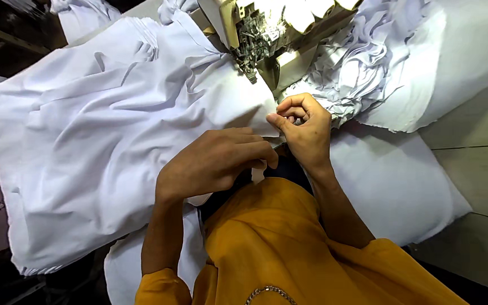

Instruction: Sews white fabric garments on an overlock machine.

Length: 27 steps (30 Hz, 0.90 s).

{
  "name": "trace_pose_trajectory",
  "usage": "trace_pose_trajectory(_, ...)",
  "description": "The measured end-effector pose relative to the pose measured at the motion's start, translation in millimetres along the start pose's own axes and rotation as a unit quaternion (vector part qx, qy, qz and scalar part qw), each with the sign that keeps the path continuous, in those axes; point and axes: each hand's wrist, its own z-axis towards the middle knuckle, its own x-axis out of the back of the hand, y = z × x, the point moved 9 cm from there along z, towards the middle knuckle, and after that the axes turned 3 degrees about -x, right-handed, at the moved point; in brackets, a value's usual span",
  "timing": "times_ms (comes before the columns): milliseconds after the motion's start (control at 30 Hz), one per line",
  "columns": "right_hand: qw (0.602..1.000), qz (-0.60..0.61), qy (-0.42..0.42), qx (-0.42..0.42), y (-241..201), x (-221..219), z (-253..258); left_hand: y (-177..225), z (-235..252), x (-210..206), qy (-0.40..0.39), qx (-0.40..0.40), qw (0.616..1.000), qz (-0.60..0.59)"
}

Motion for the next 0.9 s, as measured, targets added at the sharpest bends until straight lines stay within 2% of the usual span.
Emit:
trace_pose_trajectory(367, 0.999, 0.036, -0.005, -0.014, 5.8, 1.3, 1.4, -9.3, 4.5, -12.5, -0.004, 0.003, 1.0, -0.003)
trace_pose_trajectory(533, 0.999, 0.033, 0.004, 0.019, 3.1, 3.5, 3.8, -11.3, 11.8, -15.4, 0.009, -0.006, 1.0, -0.013)
trace_pose_trajectory(667, 0.996, 0.052, -0.045, 0.047, -1.1, -2.6, 10.9, -11.6, 27.3, -9.0, 0.04, -0.029, 0.997, -0.063)
trace_pose_trajectory(800, 0.984, 0.143, -0.108, -0.018, 8.4, -10.5, 6.2, -31.3, 41.5, 3.5, 0.083, 0.019, 0.995, -0.053)
trace_pose_trajectory(900, 0.972, 0.19, -0.111, -0.088, 18.9, -16.7, 2.7, -54.5, 41.4, 16.6, 0.141, 0.08, 0.987, -0.016)
